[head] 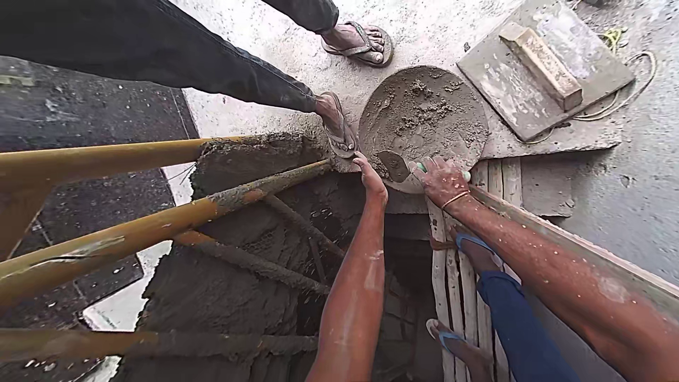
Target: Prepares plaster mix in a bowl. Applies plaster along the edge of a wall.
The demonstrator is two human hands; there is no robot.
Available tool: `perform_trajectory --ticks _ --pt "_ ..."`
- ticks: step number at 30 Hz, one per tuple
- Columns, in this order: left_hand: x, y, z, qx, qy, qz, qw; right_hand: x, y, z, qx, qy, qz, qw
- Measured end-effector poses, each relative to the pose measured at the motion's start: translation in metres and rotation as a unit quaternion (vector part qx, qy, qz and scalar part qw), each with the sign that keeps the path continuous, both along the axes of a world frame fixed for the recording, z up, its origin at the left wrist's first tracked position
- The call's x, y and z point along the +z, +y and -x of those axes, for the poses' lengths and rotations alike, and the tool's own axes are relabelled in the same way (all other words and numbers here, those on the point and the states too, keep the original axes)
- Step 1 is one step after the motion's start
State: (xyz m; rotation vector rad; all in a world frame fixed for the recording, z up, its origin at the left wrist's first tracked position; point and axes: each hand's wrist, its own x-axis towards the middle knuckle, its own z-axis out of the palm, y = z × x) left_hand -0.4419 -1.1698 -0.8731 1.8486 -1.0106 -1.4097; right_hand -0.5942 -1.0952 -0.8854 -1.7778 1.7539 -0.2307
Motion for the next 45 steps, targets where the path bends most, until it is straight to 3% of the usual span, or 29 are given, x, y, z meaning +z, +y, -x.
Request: perform_trajectory --ticks 4,8,14,18,22,26,30,33,40,45 --pt "0.003 -0.009 0.000 -0.009 -0.035 -0.031 0.999 -0.002 -0.015 0.007 0.026 -0.029 -0.040 0.998" --pt "0.038 -0.003 -0.005 0.000 -0.057 -0.016 0.998 0.008 -0.003 -0.001 -0.006 -0.065 -0.034 0.997" --pt "0.098 0.040 -0.010 -0.061 0.010 0.068 0.996 0.072 0.054 0.008 -0.037 -0.105 0.013 0.994" --pt "0.169 0.109 -0.022 -0.060 0.042 -0.005 0.997 0.138 0.120 0.016 -0.026 -0.134 -0.008 0.991" --pt "0.264 0.179 -0.050 -0.097 0.033 -0.030 0.994 0.200 0.184 0.007 0.004 -0.132 -0.021 0.991" --pt "0.354 0.277 -0.090 -0.061 0.036 -0.077 0.995 0.282 0.242 -0.013 0.097 -0.123 -0.025 0.987" --pt "0.438 0.390 -0.150 0.053 0.060 -0.032 0.996 0.378 0.291 -0.057 0.242 -0.103 -0.013 0.965" --pt "0.506 0.489 -0.200 0.170 0.077 0.043 0.981 0.440 0.333 -0.119 0.327 -0.111 0.088 0.934" --pt "0.626 0.769 -0.318 0.325 0.040 0.265 0.907 0.568 0.492 -0.303 0.512 -0.208 0.238 0.799" --pt "0.695 0.951 -0.345 0.443 -0.029 0.347 0.826 0.628 0.628 -0.415 0.624 -0.266 0.267 0.685"
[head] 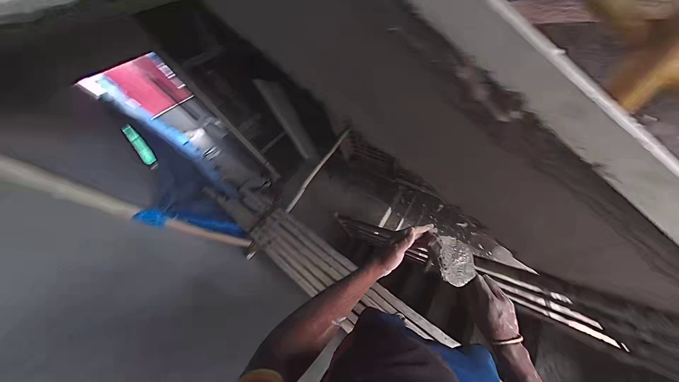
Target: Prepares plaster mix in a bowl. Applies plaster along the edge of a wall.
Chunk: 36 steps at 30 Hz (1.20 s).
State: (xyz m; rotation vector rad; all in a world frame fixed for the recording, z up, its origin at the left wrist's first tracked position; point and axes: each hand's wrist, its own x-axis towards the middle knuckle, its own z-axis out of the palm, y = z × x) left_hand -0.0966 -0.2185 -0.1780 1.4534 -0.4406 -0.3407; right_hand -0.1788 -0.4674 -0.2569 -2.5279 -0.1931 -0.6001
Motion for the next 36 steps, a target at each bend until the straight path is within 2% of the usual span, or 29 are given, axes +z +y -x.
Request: perform_trajectory --ticks 5,10,15,20,24,27,33,36 --pt "0.032 0.108 0.003 0.134 -0.014 0.074 0.988 0.044 0.110 -0.068 0.071 -0.024 0.039 0.996" --pt "0.037 0.183 0.008 0.242 -0.020 0.076 0.967 0.053 0.185 -0.113 0.174 -0.063 0.039 0.982" --pt "0.053 0.252 -0.031 0.268 -0.050 0.057 0.960 0.092 0.246 -0.166 0.240 -0.024 0.029 0.970" --pt "0.095 0.330 -0.110 0.232 -0.163 0.002 0.959 0.120 0.315 -0.246 0.208 -0.155 0.048 0.965" --pt "0.158 0.398 -0.175 0.191 -0.261 -0.073 0.943 0.174 0.373 -0.302 0.160 -0.211 0.045 0.963" --pt "0.215 0.454 -0.210 0.203 -0.330 -0.122 0.914 0.225 0.419 -0.342 0.146 -0.239 0.043 0.959" --pt "0.366 0.579 -0.275 0.276 -0.505 -0.189 0.796 0.357 0.520 -0.418 0.106 -0.387 0.057 0.914" --pt "0.457 0.628 -0.310 0.298 -0.568 -0.245 0.726 0.429 0.567 -0.439 0.100 -0.389 0.053 0.914"
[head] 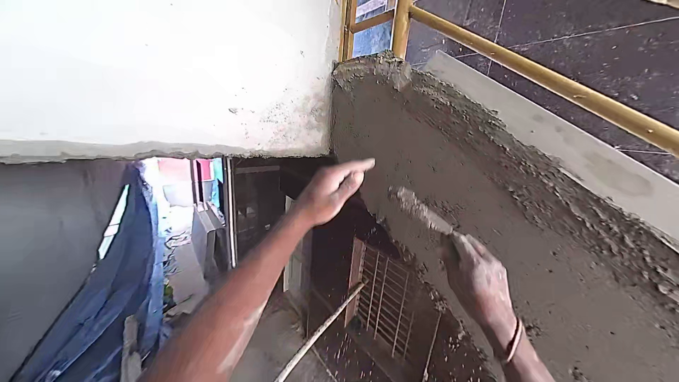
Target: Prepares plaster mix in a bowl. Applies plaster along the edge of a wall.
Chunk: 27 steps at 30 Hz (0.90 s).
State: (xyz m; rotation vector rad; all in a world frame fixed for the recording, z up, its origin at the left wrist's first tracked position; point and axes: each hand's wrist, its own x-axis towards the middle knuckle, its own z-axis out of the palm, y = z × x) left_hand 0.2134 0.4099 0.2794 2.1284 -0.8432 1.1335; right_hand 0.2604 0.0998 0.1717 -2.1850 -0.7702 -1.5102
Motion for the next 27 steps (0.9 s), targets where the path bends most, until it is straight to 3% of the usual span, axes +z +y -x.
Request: perform_trajectory --ticks 6,11,14,17,21,27 --pt "0.159 0.072 -0.083 -0.075 -0.094 -0.031 0.992 0.119 0.089 -0.031 -0.044 0.006 -0.020 0.999" --pt "0.263 0.088 -0.140 -0.123 -0.083 -0.050 0.988 0.200 0.154 -0.061 -0.103 0.022 -0.056 0.993" --pt "0.307 0.084 -0.165 -0.149 -0.050 -0.070 0.985 0.251 0.181 -0.089 -0.094 0.067 -0.084 0.990" --pt "0.339 0.070 -0.189 -0.139 -0.011 -0.083 0.987 0.290 0.196 -0.121 -0.012 0.134 -0.142 0.981" --pt "0.350 0.060 -0.210 -0.016 -0.003 -0.154 0.988 0.308 0.208 -0.145 0.152 0.250 -0.251 0.923" --pt "0.349 0.056 -0.216 -0.023 0.005 -0.180 0.983 0.312 0.217 -0.133 0.123 0.285 -0.309 0.899"
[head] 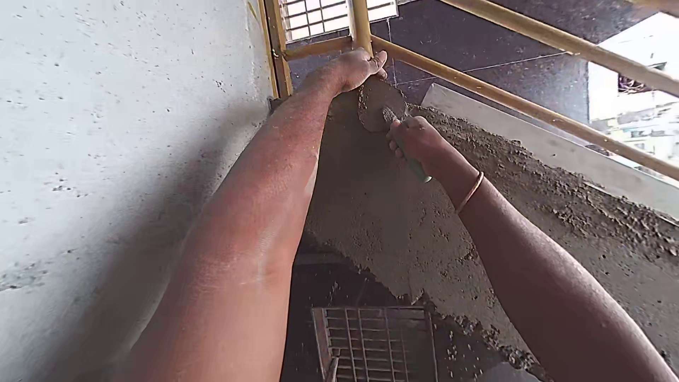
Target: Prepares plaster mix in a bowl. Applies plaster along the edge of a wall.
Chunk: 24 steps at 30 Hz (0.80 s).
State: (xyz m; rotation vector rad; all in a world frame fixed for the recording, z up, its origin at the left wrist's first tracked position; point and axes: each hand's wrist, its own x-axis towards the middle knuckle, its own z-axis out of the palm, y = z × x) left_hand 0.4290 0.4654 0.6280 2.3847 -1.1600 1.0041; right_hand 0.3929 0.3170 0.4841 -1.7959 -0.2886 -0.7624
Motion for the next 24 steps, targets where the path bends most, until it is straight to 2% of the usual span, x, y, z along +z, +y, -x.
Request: perform_trajectory --ticks 8,16,19,21,24 --pt "0.009 -0.005 -0.019 0.014 -0.023 -0.014 1.000 0.009 0.011 0.008 0.007 0.037 -0.024 0.999" --pt "0.006 0.000 -0.029 0.001 -0.034 -0.031 0.999 -0.039 0.019 0.010 0.025 0.083 -0.011 0.996" --pt "0.007 0.002 -0.027 -0.027 -0.009 -0.025 0.999 -0.055 0.017 0.017 0.019 0.061 0.014 0.998" --pt "0.007 0.005 -0.029 -0.063 0.001 -0.002 0.998 -0.052 0.018 0.023 0.014 0.045 0.010 0.999" --pt "0.007 0.011 -0.023 -0.075 0.001 0.021 0.997 -0.022 0.020 0.021 0.013 0.032 0.002 0.999"
